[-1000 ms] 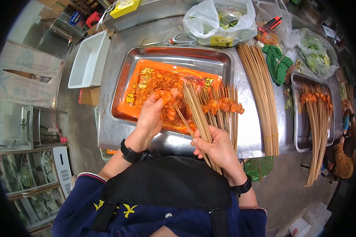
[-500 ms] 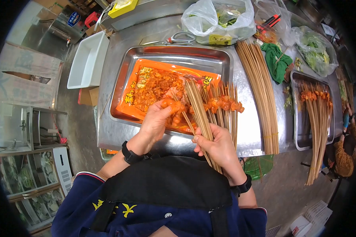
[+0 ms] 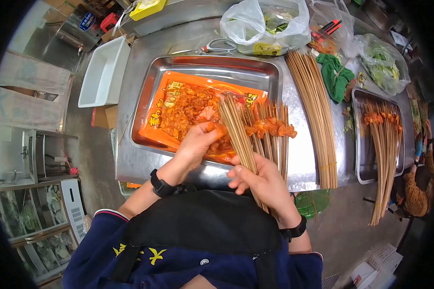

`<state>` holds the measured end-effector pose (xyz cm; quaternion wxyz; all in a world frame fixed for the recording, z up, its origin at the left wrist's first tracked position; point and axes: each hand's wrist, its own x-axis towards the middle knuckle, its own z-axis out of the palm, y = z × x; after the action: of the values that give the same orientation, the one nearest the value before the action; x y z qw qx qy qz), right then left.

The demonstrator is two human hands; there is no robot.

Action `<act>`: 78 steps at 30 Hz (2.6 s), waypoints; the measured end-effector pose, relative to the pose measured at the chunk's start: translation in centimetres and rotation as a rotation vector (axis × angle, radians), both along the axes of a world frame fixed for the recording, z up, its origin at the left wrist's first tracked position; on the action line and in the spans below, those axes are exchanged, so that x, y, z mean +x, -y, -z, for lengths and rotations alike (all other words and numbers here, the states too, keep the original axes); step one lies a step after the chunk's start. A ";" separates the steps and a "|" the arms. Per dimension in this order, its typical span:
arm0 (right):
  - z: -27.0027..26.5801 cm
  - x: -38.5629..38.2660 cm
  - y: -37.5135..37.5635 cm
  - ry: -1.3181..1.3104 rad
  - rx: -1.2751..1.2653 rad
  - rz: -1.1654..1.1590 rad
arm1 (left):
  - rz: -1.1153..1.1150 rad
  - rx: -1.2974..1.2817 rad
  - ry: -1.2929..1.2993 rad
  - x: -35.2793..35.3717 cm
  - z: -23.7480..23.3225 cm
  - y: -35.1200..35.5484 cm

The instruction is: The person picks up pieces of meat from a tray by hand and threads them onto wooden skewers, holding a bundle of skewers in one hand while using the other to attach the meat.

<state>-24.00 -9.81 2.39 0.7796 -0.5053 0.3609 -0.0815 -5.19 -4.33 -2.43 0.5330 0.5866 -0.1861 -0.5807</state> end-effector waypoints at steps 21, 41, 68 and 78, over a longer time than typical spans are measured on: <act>1.1 0.9 -0.7 -0.020 -0.061 -0.079 | -0.060 -0.119 -0.133 1.3 -1.8 -0.9; 1.0 1.2 -0.7 -0.041 0.050 0.080 | -0.009 -0.024 0.938 5.6 -0.2 -2.2; 1.3 1.1 -0.7 -0.016 0.024 0.023 | -0.164 -0.105 0.037 4.8 -1.2 -2.0; 1.0 1.0 -0.7 -0.004 0.038 0.004 | -0.262 -0.148 -0.216 3.4 -2.8 -1.5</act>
<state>-23.00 -9.09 1.35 0.7881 -0.4900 0.3650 -0.0753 -1.77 -2.82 0.40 0.6627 0.4993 -0.0922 -0.5506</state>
